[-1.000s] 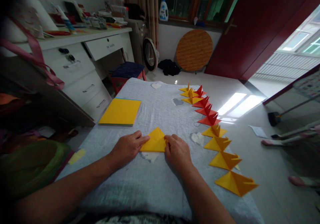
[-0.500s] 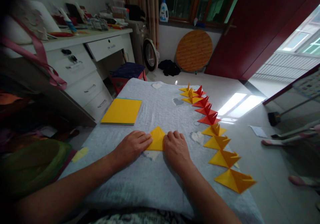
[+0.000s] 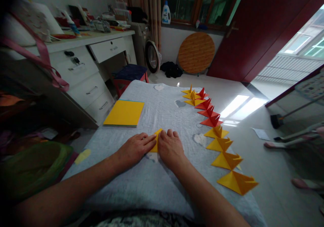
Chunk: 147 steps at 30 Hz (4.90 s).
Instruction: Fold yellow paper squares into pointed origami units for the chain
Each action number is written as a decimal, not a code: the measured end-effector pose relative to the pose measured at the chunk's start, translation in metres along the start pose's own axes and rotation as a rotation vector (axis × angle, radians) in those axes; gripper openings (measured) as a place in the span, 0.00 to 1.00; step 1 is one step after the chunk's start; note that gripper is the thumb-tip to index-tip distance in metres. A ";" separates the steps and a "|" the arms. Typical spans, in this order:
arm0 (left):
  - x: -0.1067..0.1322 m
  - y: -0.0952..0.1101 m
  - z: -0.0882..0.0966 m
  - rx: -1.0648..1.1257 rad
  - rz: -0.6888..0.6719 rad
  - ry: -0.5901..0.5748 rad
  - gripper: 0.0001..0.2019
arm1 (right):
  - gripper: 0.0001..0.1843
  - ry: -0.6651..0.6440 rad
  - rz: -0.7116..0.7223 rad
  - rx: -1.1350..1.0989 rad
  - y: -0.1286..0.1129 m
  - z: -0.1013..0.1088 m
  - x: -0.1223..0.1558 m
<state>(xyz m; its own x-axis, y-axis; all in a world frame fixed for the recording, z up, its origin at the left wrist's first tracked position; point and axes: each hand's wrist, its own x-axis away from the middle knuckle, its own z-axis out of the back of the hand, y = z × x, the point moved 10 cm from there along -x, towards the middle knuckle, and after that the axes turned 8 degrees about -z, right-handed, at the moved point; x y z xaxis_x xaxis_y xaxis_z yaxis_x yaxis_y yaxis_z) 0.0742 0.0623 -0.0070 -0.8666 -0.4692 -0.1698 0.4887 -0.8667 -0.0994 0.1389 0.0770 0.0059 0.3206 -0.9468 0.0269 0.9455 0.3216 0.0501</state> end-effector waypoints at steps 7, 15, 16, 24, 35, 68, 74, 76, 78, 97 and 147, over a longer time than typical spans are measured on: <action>-0.002 0.002 0.001 0.001 -0.016 -0.042 0.19 | 0.12 -0.034 -0.007 -0.028 -0.003 -0.005 0.000; 0.003 0.000 0.003 0.045 -0.048 0.041 0.15 | 0.15 -0.060 -0.022 -0.136 -0.020 -0.008 0.030; 0.005 0.001 0.005 0.063 -0.072 0.056 0.14 | 0.15 -0.058 -0.016 -0.140 -0.021 -0.007 0.033; 0.053 0.002 0.014 0.064 -0.142 0.069 0.17 | 0.19 -0.058 0.024 -0.077 -0.030 -0.003 0.039; 0.097 -0.011 0.029 -0.085 0.049 0.025 0.17 | 0.35 -0.119 -0.009 -0.105 -0.044 -0.005 0.040; 0.083 0.003 0.033 -0.004 0.071 0.200 0.13 | 0.27 0.009 -0.192 -0.060 0.057 -0.024 0.102; 0.085 0.005 0.031 -0.028 0.066 0.207 0.12 | 0.25 0.024 -0.226 -0.011 0.071 -0.028 0.111; 0.088 0.006 0.031 -0.045 0.061 0.212 0.12 | 0.25 0.020 -0.238 0.005 0.074 -0.029 0.113; 0.091 0.005 0.032 -0.044 0.071 0.222 0.11 | 0.24 0.013 -0.253 0.000 0.079 -0.026 0.113; 0.042 -0.059 0.015 0.710 0.472 0.228 0.06 | 0.04 0.197 -0.176 -0.833 0.083 0.004 0.037; 0.032 -0.063 -0.013 1.699 0.643 0.482 0.28 | 0.13 0.232 0.110 -0.370 0.010 0.006 0.033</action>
<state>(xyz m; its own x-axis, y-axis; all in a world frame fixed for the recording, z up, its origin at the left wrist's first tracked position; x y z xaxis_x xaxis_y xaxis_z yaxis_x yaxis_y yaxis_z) 0.0167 0.1039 -0.0185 -0.3695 -0.9285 -0.0361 -0.1840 0.0350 0.9823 0.1587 0.0493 0.0137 0.3843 -0.8978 -0.2149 0.8479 0.4354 -0.3025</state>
